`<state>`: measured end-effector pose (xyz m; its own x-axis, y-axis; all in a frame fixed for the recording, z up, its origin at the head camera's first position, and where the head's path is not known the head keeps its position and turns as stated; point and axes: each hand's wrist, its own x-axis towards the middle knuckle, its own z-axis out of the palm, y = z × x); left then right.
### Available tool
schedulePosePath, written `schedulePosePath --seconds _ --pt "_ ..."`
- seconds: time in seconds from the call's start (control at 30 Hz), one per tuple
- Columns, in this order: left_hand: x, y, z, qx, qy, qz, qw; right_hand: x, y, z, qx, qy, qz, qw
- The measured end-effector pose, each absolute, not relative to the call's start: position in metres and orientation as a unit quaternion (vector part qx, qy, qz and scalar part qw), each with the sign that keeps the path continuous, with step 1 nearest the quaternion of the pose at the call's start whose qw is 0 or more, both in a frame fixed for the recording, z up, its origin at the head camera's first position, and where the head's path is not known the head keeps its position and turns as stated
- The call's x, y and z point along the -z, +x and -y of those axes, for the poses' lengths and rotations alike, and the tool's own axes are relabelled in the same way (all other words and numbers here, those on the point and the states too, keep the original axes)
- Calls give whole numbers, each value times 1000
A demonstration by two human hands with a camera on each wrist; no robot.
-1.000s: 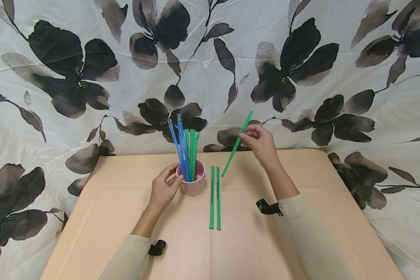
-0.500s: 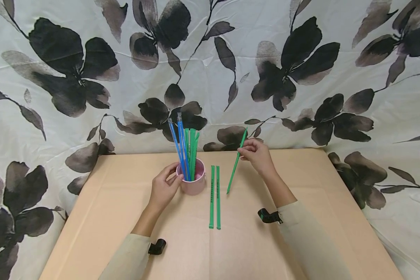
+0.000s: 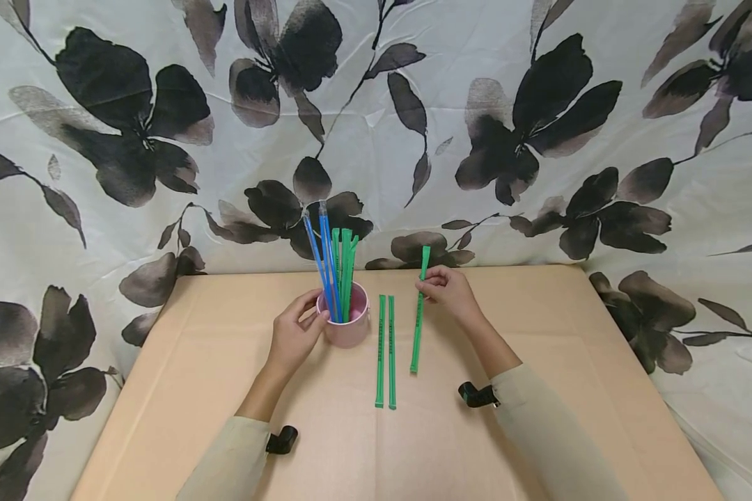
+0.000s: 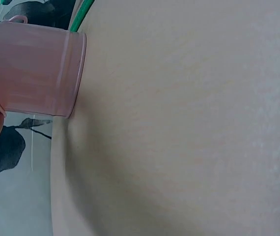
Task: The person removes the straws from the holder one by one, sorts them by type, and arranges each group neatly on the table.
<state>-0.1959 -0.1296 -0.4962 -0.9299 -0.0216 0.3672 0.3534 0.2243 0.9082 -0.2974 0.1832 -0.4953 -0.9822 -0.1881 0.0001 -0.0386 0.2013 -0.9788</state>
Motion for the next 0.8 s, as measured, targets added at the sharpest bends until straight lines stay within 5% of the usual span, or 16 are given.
schedulePosePath --seconds 0.8 --pt "490 -187 137 618 -124 764 137 538 -273 -166 567 -23 -811 141"
